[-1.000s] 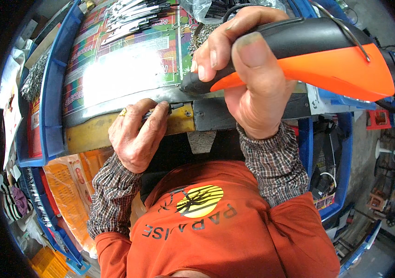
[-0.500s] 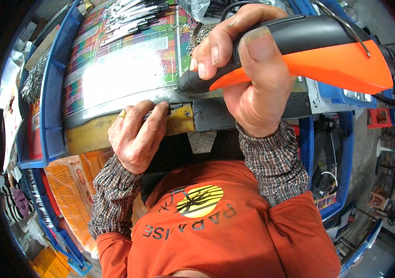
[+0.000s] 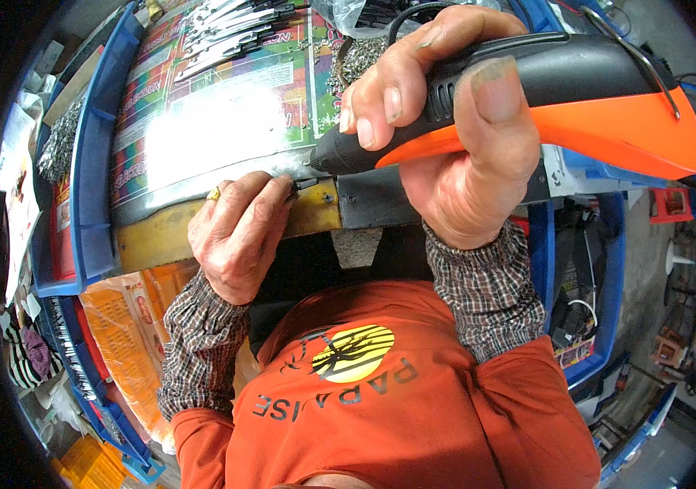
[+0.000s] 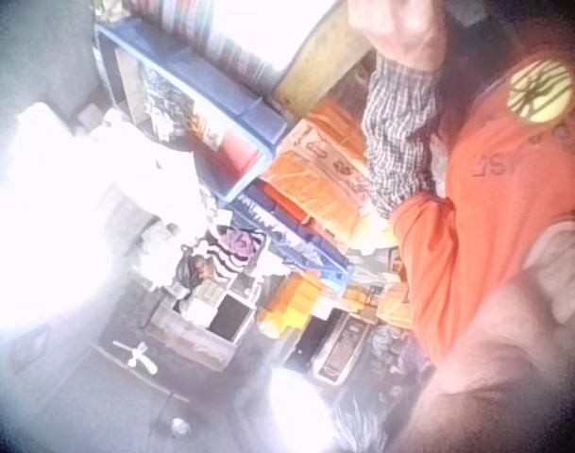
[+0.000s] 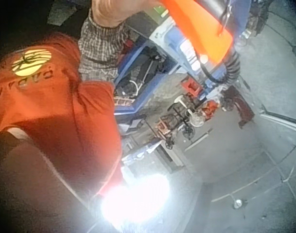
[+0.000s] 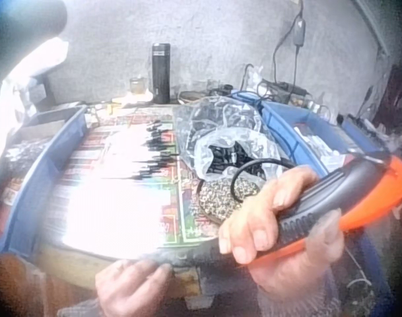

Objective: The person assembles and processes small plastic components using a handheld electric tool.

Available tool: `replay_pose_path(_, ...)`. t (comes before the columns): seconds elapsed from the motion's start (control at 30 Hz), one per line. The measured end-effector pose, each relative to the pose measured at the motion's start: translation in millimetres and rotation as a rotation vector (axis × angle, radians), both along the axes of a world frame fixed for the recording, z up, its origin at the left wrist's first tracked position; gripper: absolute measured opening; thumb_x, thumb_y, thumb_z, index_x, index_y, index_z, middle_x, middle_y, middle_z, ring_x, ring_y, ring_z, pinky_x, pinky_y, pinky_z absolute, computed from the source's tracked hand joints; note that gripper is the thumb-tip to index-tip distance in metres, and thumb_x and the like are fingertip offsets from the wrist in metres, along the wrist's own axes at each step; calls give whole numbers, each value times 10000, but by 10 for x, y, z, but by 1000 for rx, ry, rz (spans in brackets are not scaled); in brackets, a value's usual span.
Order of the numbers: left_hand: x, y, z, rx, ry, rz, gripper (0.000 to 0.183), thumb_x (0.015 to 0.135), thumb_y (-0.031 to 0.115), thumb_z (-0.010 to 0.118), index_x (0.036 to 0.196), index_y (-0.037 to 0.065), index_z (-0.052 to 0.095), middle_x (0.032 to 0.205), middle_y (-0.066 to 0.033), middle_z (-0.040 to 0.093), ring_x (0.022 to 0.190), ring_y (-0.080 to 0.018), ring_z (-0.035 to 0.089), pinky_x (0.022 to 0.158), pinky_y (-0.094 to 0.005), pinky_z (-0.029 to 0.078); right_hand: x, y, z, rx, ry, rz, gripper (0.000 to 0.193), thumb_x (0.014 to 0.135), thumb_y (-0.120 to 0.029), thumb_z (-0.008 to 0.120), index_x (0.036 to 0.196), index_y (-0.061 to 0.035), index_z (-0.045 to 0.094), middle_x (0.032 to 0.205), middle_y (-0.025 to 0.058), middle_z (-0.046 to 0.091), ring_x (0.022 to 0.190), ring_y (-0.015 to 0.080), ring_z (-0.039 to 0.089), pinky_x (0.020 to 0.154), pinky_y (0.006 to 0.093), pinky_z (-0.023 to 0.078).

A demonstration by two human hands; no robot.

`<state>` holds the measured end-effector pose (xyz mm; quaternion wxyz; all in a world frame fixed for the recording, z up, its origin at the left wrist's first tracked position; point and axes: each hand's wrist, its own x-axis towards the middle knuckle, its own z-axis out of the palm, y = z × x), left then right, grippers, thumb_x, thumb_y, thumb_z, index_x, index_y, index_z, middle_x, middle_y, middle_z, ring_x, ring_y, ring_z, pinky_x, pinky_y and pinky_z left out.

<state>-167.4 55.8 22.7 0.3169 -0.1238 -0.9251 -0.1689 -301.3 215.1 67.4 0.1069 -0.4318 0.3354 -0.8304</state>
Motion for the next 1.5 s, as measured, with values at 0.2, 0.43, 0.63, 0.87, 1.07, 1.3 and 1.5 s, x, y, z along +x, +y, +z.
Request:
replay_pose_path(0.2, -12, 3, 14, 4, -43, 3, 295, 641, 10, 686, 925, 48, 619, 822, -73, 587, 680, -211, 571, 573, -299, 452, 6, 21, 19, 12, 1, 8, 475, 837, -505, 511, 1001, -60, 480, 719, 28, 493, 603, 152, 510, 607, 347, 429)
replay_pose_path(0.43, -11, 3, -7, -10, -13, 19, 284, 640, 11, 694, 913, 40, 620, 808, -76, 586, 666, -207, 571, 566, -295, 452, 20, 22, 30, 12, -9, 15, 481, 833, -510, 515, 1001, -61, 478, 719, 23, 493, 600, 151, 508, 609, 346, 428)
replay_pose_path(0.63, -5, -15, -36, -8, 41, 8, 271, 643, -2, 698, 903, 31, 628, 792, -79, 587, 644, -204, 574, 546, -294, 453, 24, 34, 33, 3, -9, 20, 484, 833, -510, 515, 1004, -59, 478, 722, 21, 492, 599, 150, 509, 610, 344, 430)
replay_pose_path(0.87, 3, -54, -72, 0, 123, -50, 345, 565, 30, 611, 907, -11, 622, 803, -116, 581, 638, -206, 572, 546, -296, 457, 33, 45, 40, 16, 7, 14, 490, 838, -513, 503, 1012, -56, 477, 724, 22, 492, 603, 150, 512, 612, 344, 431)
replay_pose_path(1.07, 19, -55, -44, 13, 113, -67, 337, 579, 35, 617, 914, -6, 628, 817, -112, 593, 660, -206, 583, 565, -300, 463, 28, 46, 45, 15, 27, 4, 482, 843, -507, 498, 1012, -56, 477, 725, 23, 493, 605, 151, 514, 612, 343, 432)
replay_pose_path(1.3, 43, -72, -35, 20, 97, -79, 340, 579, 37, 613, 916, -2, 630, 845, -118, 604, 691, -218, 593, 586, -304, 470, 27, 46, 57, 19, 14, 16, 484, 841, -508, 503, 1003, -52, 477, 722, 24, 491, 605, 150, 511, 612, 344, 432)
replay_pose_path(1.5, 54, -73, -16, 2, 71, -88, 341, 574, 39, 616, 911, -12, 624, 845, -126, 607, 713, -226, 597, 597, -309, 476, 34, 37, 54, 12, 2, 28, 484, 841, -507, 505, 1001, -51, 477, 724, 25, 491, 608, 149, 510, 613, 347, 431)
